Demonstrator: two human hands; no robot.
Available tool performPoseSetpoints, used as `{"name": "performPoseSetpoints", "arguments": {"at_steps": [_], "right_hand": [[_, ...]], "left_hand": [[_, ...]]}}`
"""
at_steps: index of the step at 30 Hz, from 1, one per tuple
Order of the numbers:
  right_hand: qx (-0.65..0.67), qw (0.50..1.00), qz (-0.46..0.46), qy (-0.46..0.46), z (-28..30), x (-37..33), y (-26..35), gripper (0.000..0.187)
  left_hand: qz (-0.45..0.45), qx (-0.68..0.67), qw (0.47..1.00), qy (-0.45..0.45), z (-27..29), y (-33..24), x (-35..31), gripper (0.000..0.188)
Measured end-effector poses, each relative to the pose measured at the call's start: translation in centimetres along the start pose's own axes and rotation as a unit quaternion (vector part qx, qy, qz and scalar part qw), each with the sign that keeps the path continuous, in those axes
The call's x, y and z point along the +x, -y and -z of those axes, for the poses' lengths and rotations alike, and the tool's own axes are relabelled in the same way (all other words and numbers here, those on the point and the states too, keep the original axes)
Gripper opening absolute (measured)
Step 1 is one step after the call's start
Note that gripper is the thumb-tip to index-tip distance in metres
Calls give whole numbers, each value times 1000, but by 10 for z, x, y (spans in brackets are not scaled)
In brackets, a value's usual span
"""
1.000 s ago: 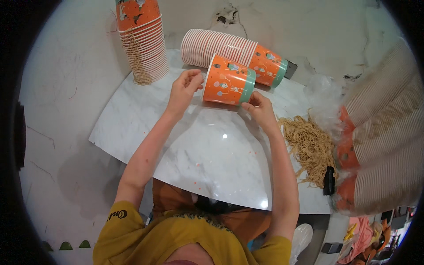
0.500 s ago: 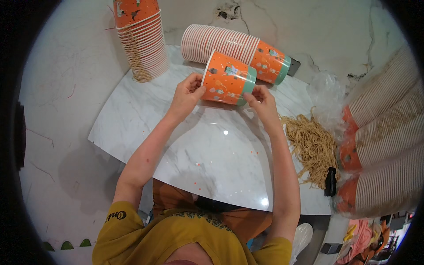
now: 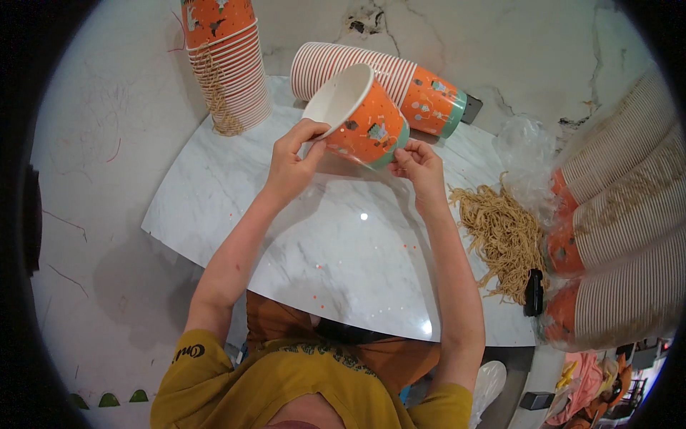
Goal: Attaching elastic strings to paper buckets for a themed product.
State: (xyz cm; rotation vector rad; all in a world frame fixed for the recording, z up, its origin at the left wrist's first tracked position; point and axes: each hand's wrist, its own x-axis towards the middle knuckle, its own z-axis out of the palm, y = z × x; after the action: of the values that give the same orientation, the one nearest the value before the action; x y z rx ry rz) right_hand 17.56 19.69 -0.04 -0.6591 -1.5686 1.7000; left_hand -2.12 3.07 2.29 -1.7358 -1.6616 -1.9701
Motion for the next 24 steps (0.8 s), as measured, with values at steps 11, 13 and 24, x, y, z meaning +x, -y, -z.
{"name": "performPoseSetpoints", "arguments": {"at_steps": [11,13,24], "right_hand": [[-46,993,-104,39,-26,-10,-22,17],[-66,992,-102,45,-29,-11,-24,18],[-356,934,-10,20,-39,-11,-30,21]], "left_hand": [[-137,171,976,9,9,-10,3,23],[-140,174,975,10,11,-13,3,23],[-201,220,950,89,-2,-16,-4,22]]}}
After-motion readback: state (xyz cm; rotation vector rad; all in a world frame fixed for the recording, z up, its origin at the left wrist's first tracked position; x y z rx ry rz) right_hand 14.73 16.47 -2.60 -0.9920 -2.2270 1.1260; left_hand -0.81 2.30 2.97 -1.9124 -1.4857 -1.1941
